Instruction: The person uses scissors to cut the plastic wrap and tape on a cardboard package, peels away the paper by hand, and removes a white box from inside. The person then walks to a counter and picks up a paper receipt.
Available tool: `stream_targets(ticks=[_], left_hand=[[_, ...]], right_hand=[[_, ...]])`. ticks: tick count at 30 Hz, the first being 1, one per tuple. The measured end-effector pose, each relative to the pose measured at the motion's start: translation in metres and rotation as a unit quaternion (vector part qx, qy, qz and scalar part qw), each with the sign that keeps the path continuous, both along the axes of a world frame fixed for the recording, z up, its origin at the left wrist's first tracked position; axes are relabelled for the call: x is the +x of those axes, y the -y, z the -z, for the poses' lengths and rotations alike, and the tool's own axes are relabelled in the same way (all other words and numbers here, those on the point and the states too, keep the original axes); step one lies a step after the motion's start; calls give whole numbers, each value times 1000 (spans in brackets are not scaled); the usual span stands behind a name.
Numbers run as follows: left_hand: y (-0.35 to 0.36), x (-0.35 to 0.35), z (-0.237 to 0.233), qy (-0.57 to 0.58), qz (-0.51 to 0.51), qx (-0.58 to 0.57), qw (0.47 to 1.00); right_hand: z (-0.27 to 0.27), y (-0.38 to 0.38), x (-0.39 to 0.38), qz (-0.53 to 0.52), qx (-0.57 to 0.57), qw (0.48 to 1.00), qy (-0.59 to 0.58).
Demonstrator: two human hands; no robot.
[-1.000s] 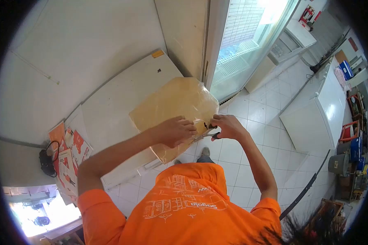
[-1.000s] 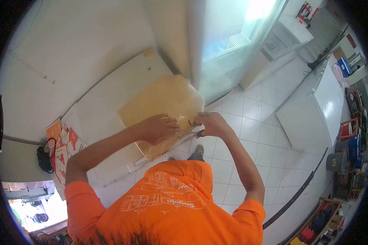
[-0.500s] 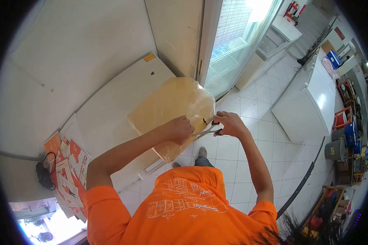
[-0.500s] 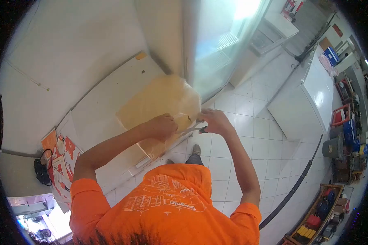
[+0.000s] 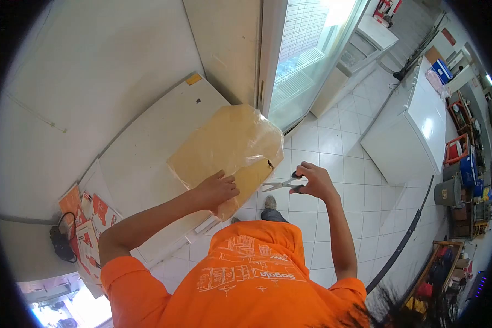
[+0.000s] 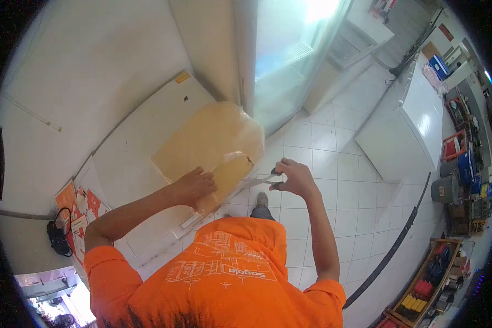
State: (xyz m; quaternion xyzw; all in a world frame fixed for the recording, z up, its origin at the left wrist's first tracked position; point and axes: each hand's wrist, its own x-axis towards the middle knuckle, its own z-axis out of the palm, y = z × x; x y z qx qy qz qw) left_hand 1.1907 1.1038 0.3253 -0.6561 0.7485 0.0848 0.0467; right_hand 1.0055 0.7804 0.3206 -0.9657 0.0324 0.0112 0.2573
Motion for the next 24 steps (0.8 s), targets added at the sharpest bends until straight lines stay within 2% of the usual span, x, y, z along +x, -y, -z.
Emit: stream_targets(ticks=[5,9,11,14,17,21,23,24], left_hand=[[7,0,-7,29,-25,181,983],[2,-6,-20,56,-1,212,976],[-20,-5,-16,17,43,14,999],[-34,-4,-1,-32,-8,-4,999],[-36,-1,15,-57,0,5,998],[-52,0,11,-50,2,32,998],[-59,2,13,-16,31,-40,999],[-64,1,13,-17,31,-39,999]], right_hand=[[7,-8,-38,67,21,997,-11],[12,-19,-78,138,42,989,23],[14,-28,-96,186,44,981,18],[28,-43,-112,230,73,970,8],[53,-58,-121,237,95,966,32],[56,-82,-120,246,128,959,54],[58,-92,-121,245,124,960,58],[58,-97,-122,244,119,961,62]])
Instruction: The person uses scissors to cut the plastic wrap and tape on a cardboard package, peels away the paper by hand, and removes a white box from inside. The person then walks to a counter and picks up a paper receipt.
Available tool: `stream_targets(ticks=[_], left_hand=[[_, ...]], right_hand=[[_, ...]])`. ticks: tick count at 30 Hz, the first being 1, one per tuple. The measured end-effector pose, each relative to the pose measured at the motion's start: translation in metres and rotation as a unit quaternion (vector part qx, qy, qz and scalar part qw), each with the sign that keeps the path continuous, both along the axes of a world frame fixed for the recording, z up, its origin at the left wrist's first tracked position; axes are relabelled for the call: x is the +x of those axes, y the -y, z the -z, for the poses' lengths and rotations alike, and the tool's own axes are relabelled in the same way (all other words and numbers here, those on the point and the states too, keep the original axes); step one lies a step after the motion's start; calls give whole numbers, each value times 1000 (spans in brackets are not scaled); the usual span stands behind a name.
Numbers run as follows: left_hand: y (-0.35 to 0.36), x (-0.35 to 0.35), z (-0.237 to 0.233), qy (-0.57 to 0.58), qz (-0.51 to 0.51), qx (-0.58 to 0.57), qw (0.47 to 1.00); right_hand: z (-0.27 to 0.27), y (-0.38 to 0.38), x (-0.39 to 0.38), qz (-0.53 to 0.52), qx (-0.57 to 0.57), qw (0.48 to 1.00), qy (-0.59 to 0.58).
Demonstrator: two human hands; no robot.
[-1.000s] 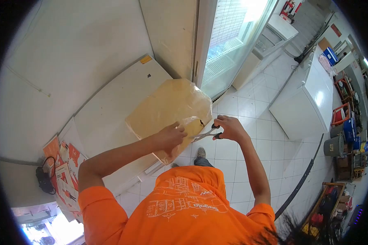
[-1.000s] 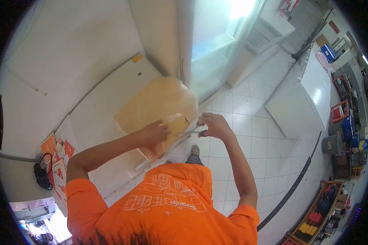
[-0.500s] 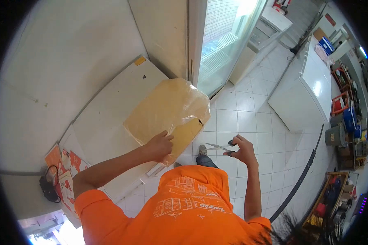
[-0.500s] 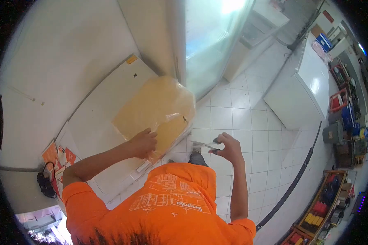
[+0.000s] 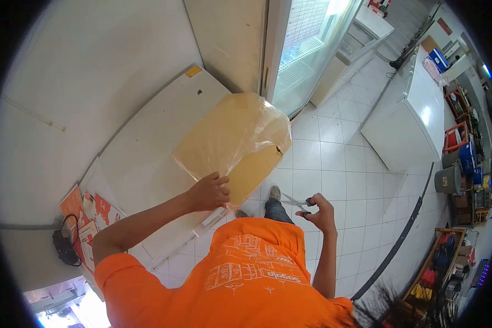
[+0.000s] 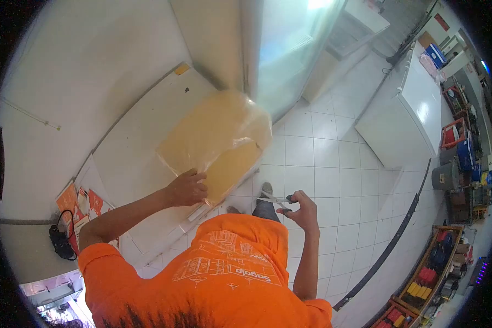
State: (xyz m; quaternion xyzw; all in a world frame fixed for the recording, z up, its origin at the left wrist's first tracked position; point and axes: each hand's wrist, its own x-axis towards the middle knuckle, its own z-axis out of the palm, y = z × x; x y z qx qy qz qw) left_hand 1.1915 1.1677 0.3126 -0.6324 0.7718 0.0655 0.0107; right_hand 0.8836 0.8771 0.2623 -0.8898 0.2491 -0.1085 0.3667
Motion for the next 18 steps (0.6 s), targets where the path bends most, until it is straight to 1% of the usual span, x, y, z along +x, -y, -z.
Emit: stream_targets(ticks=[2,3,5,6,8,10,15,17,18], left_hand=[[-10,-2,-2,35,-15,-100,994],[-12,0,-2,34,-14,-95,995],[-10,3,1,-60,-35,-147,987],[-8,5,0,-60,-38,-149,986],[-7,7,-1,-29,-44,8,999],[-5,8,-1,-38,-47,-9,998],[-1,7,13,-41,-35,-46,998],[-3,11,18,-6,-2,8,1000],[-4,11,21,-8,-1,6,1000]], right_hand=[[2,-8,3,-12,6,1000,9],[2,-16,4,-23,14,999,18],[2,-27,13,-37,26,999,16],[-1,-29,20,-52,31,998,18],[-9,-34,33,-69,20,997,21],[-17,-37,39,-85,8,996,24],[-33,-39,31,-58,-14,998,11],[-32,-38,18,-43,-20,999,-3],[-31,-37,13,-33,-23,999,-17]])
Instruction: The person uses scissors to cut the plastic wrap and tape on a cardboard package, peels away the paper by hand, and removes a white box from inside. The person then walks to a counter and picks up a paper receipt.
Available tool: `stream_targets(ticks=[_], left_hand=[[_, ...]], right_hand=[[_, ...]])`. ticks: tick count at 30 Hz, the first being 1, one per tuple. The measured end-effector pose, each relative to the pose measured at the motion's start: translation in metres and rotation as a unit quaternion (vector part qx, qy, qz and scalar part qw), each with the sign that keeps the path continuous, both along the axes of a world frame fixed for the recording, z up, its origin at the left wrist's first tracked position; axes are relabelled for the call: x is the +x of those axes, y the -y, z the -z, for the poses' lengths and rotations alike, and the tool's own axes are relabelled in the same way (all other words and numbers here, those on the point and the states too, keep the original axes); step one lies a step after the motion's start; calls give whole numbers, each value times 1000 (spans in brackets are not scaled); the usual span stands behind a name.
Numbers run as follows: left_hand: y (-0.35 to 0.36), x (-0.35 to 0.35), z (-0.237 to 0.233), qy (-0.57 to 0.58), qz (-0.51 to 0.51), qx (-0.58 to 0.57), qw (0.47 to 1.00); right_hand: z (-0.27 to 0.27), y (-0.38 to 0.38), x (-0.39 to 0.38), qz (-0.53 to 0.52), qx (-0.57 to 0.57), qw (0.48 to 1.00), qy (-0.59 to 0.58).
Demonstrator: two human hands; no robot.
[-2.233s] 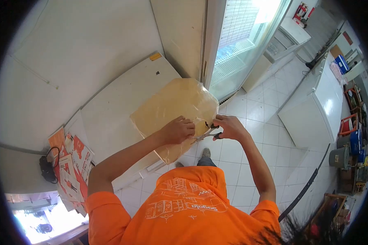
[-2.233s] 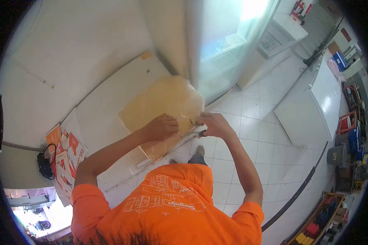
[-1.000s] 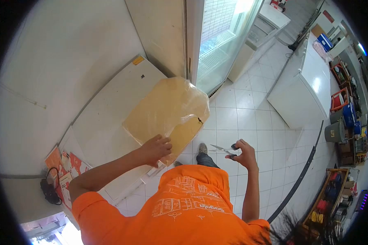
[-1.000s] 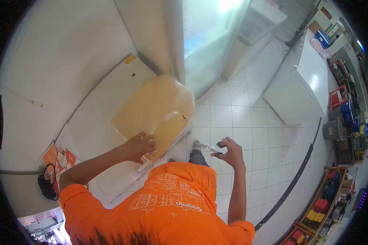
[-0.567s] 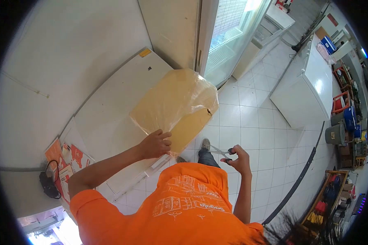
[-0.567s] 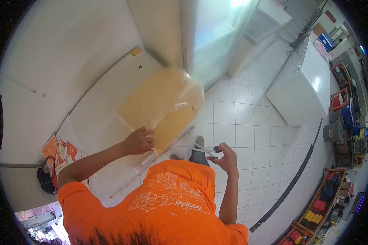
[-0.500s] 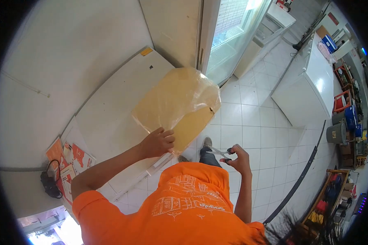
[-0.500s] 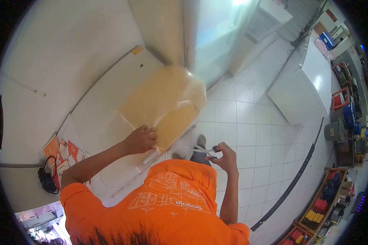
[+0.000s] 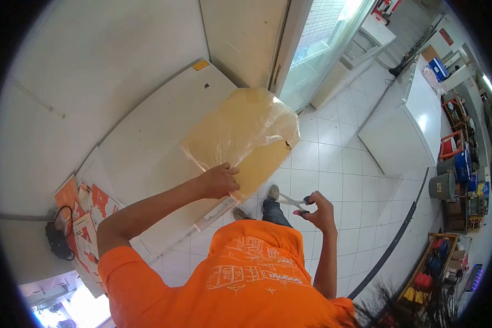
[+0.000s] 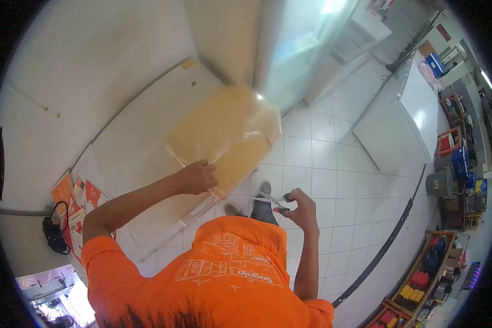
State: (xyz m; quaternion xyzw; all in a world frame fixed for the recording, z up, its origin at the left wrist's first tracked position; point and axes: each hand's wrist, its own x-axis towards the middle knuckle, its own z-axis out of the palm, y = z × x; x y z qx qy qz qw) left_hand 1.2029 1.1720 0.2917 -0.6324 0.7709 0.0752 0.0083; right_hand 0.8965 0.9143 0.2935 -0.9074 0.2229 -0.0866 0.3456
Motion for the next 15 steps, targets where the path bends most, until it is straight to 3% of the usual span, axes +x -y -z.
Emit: stream_targets(ticks=[9,11,12,14,15], left_hand=[[-17,21,3,-97,10,-146,984],[-12,31,-1,-180,-86,-178,964],[-8,34,1,-180,-85,-177,964],[5,43,15,-122,-243,-222,936],[9,64,21,69,-223,-259,937]], right_hand=[[10,-9,-2,0,13,999,-43],[11,-7,3,0,17,999,-38],[11,-5,4,0,21,999,-35],[12,-1,5,0,23,999,-33],[14,3,5,-4,21,999,-30]])
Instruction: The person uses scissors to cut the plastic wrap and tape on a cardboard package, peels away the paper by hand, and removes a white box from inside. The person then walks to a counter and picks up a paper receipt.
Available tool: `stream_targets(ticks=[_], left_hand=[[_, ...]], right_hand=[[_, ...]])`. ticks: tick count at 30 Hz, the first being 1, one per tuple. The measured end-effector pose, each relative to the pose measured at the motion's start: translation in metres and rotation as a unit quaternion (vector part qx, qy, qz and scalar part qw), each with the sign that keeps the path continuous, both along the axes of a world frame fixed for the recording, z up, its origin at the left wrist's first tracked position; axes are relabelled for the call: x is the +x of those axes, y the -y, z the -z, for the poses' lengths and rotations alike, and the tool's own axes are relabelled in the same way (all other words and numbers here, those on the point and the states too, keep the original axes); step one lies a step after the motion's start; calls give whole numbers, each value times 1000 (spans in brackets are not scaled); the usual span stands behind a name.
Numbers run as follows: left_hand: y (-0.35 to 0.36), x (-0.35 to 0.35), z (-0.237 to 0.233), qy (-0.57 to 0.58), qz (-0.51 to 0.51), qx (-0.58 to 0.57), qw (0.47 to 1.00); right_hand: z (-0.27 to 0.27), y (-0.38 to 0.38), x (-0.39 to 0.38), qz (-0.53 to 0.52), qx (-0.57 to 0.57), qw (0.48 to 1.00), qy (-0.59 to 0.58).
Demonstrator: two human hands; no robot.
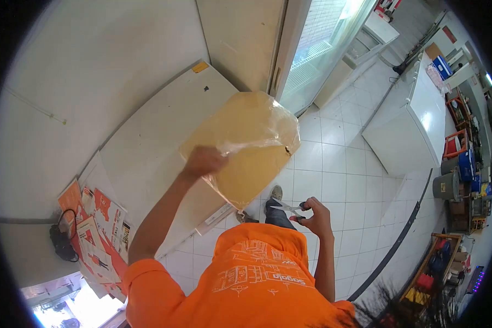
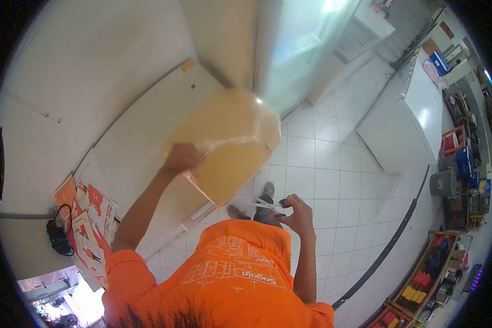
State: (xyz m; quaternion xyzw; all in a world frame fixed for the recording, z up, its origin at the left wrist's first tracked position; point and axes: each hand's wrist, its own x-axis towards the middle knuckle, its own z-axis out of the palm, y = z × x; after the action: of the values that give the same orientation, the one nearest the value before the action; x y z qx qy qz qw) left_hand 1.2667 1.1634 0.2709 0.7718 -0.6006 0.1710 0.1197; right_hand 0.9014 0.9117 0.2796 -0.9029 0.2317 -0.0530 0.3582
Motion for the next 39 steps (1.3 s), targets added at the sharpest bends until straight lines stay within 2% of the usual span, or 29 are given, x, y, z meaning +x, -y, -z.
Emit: stream_targets(ticks=[1,2,3,4,6,7,9,10,12,13,15,16,21,25,27,28,30,31,34,36,39], left_hand=[[9,32,4,195,-29,10,980],[32,66,16,47,-77,-25,996],[48,88,25,-104,-125,-58,985],[59,85,18,-105,-130,-61,984],[82,74,-20,-360,-182,-31,914],[79,62,-38,-358,-188,-34,914],[57,18,-59,-401,-116,-92,904],[46,6,-51,-399,-121,-89,905],[25,-10,-27,-137,-138,-215,957],[13,-19,-17,-132,-142,-214,957],[-6,-29,1,-256,-267,-128,920],[-7,-27,10,-252,-271,-130,920],[1,-31,21,-103,-334,-113,930],[-1,11,1,-113,-318,-74,938],[10,53,-6,-179,-341,40,922],[16,73,-3,-180,-337,40,923],[30,101,-8,-243,-227,-21,943],[31,96,-13,-241,-224,-22,944],[28,64,-25,-229,-250,-44,940],[27,42,-24,-286,-328,-148,888],[30,34,-2,-304,-354,-166,869]], right_hand=[[1,4,2,-3,-1,1000,5],[-1,6,5,-5,-3,1000,5],[-3,7,5,-5,-10,1000,1],[-7,12,7,-8,-20,1000,-3],[-10,17,7,-6,-27,1000,11],[-8,18,6,4,-29,999,25],[1,20,1,24,-6,998,50],[7,21,-2,49,14,996,72],[19,20,-8,61,26,996,66],[24,19,-8,76,33,995,58],[32,17,-5,71,38,995,54],[34,17,-2,69,41,996,44],[30,26,28,32,39,999,18],[18,36,38,27,21,997,66],[19,43,36,36,28,996,78],[17,43,31,40,26,996,78],[9,46,24,50,4,996,76],[12,48,16,52,3,996,78],[36,49,-7,103,68,989,81],[48,47,-17,117,83,987,71],[50,42,-20,105,80,989,62]])
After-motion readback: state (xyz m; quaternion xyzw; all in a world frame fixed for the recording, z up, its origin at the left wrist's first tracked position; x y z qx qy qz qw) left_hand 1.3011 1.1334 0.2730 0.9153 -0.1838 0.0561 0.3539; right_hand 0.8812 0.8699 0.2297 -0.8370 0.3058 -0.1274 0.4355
